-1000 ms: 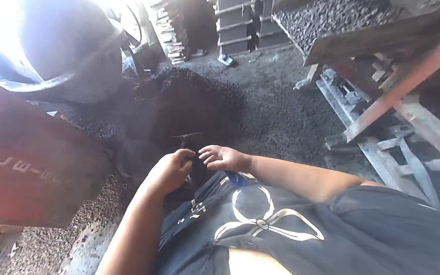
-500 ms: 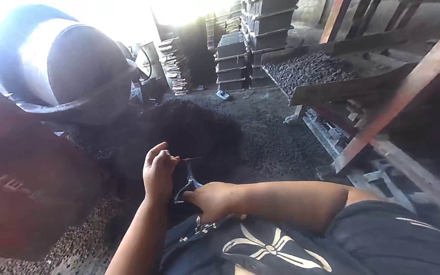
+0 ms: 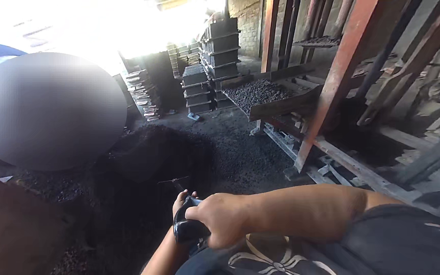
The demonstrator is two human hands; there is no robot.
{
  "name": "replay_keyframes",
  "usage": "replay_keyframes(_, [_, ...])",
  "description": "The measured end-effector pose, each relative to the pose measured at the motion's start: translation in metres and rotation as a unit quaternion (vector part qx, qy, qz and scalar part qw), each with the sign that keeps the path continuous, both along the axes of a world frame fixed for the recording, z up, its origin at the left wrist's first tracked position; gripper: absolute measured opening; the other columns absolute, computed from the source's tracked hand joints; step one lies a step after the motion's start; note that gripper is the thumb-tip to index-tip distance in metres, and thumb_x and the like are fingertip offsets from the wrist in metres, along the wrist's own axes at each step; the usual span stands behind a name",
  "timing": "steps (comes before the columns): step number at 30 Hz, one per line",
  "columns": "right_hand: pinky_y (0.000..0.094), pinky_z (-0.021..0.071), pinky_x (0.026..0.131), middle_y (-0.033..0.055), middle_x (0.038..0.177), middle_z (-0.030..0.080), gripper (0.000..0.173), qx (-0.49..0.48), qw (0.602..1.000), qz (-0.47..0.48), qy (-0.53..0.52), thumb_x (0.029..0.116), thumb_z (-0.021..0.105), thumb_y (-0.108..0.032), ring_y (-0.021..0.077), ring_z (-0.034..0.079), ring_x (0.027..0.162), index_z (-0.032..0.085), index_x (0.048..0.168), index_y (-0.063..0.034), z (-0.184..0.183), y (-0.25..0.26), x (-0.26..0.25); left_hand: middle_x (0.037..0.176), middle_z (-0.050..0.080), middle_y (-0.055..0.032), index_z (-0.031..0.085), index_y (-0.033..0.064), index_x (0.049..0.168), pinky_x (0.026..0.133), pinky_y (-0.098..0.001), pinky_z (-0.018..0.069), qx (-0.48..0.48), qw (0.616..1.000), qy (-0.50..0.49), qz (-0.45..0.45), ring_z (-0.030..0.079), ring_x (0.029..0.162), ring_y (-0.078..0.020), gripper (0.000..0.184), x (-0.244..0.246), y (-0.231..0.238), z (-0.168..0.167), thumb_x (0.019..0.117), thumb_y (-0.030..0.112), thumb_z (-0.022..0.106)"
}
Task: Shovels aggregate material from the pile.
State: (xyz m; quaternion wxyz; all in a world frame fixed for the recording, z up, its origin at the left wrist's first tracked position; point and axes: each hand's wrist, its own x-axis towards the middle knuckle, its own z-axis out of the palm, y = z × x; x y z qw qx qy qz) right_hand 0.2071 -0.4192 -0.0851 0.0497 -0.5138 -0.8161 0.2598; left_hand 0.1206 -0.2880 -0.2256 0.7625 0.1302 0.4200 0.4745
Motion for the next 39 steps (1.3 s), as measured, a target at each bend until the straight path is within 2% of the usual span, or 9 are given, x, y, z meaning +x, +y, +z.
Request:
replay_keyframes(2, [0.0535,0.0514,0.075,0.0159,0.097,0.064,0.035,0.015,1.0,-0.021,0.016,0.0836,0.074,-0.008,0.0321,0.065,0.092,0.061,0.116,-0.0032,0.018,-0.013,0.01,0.068,0.06,-0.0016,0.051,0.0063,0.098,0.051,-0.0214,0.0534,0.082,0.996,0.013,-0.018,0.061,0.054,-0.0069,0.01,0.005,-0.015,0.005,0.1046,0.01,0.045])
replay_keyframes(6, [0.0488,0.0506,0.07,0.0131,0.092,0.063,0.034,0.001,0.998,-0.058,0.023,0.0835,0.072,-0.006,0.0283,0.064,0.087,0.061,0.116,-0.0038,0.026,-0.029,0.022,0.11,0.056,-0.0114,0.037,-0.0059,0.145,0.077,-0.0187,0.0478,0.189,0.95,0.177,-0.174,0.055,0.087,-0.0052,0.038,0.002,-0.047,0.039,0.1092,0.007,0.04])
replay_keyframes(12, [0.0461,0.0499,0.069,0.0125,0.091,0.063,0.033,-0.023,0.993,-0.108,0.035,0.0827,0.07,-0.006,0.0254,0.063,0.084,0.061,0.114,-0.0035,0.005,-0.03,0.035,0.142,0.053,-0.0265,0.05,-0.0137,0.136,0.107,-0.0376,0.0449,0.322,0.876,0.241,-0.266,0.055,0.126,-0.0237,0.035,0.023,-0.022,-0.044,0.1078,0.006,0.045])
replay_keyframes(18, [0.0504,0.0509,0.069,0.0113,0.091,0.066,0.035,-0.009,0.99,-0.135,0.025,0.0809,0.07,-0.009,0.0267,0.065,0.085,0.063,0.115,-0.007,-0.012,-0.027,0.05,0.112,0.056,-0.0087,0.037,-0.0017,0.147,0.081,-0.0269,0.0515,0.21,0.921,0.107,-0.312,0.058,0.092,-0.0079,0.039,0.03,-0.023,-0.05,0.1115,0.015,0.036])
replay_keyframes(25, [0.0397,0.0603,0.087,0.0001,0.116,0.073,0.058,0.088,0.959,-0.215,0.16,0.0834,0.073,-0.017,0.0087,0.07,0.101,0.061,0.14,-0.0219,-0.037,-0.033,0.08,0.127,0.066,-0.0179,0.042,0.0069,0.153,0.092,-0.0391,0.0567,0.297,0.785,0.316,-0.442,0.069,0.103,-0.0229,0.048,-0.026,0.034,-0.04,0.1098,0.025,0.049])
replay_keyframes(29, [0.031,0.061,0.072,0.0013,0.128,0.068,0.076,0.168,0.944,-0.236,0.158,0.079,0.072,-0.008,0.0067,0.069,0.088,0.051,0.151,-0.0228,-0.037,-0.035,0.099,0.131,0.064,-0.0218,0.042,0.0069,0.153,0.094,-0.0444,0.0557,0.22,0.817,0.432,-0.313,0.069,0.107,-0.0287,0.049,-0.107,0.058,-0.096,0.1089,0.028,0.051])
replay_keyframes(31, [0.0291,0.0574,0.055,0.0046,0.123,0.068,0.075,0.181,0.933,-0.266,0.162,0.0784,0.072,-0.004,0.0075,0.066,0.071,0.052,0.149,-0.0199,-0.033,-0.032,0.103,0.134,0.062,-0.0242,0.045,0.0025,0.151,0.101,-0.0513,0.052,0.199,0.766,0.538,-0.29,0.066,0.116,-0.0347,0.05,-0.156,0.061,-0.13,0.1071,0.026,0.054])
replay_keyframes(35, [0.05,0.0559,0.09,0.0142,0.128,0.066,0.074,0.2,0.931,-0.301,0.042,0.0799,0.071,-0.012,0.0242,0.067,0.111,0.047,0.15,-0.015,-0.019,-0.022,0.112,0.151,0.048,-0.0288,0.047,0.0005,0.15,0.115,-0.0641,0.0361,0.117,0.622,0.69,-0.35,0.045,0.142,-0.0452,0.058,-0.219,0.036,-0.171,0.1011,0.029,0.061])
replay_keyframes(39, [0.0761,0.0446,0.085,0.0315,0.122,0.063,0.073,0.192,0.905,-0.371,-0.08,0.0801,0.071,-0.006,0.053,0.06,0.113,0.044,0.148,-0.011,-0.001,0.001,0.115,0.16,0.041,-0.0182,0.055,0.0108,0.148,0.115,-0.0695,0.0284,0.103,0.561,0.734,-0.37,0.032,0.151,-0.0397,0.05,-0.226,0.016,-0.183,0.1031,0.035,0.056])
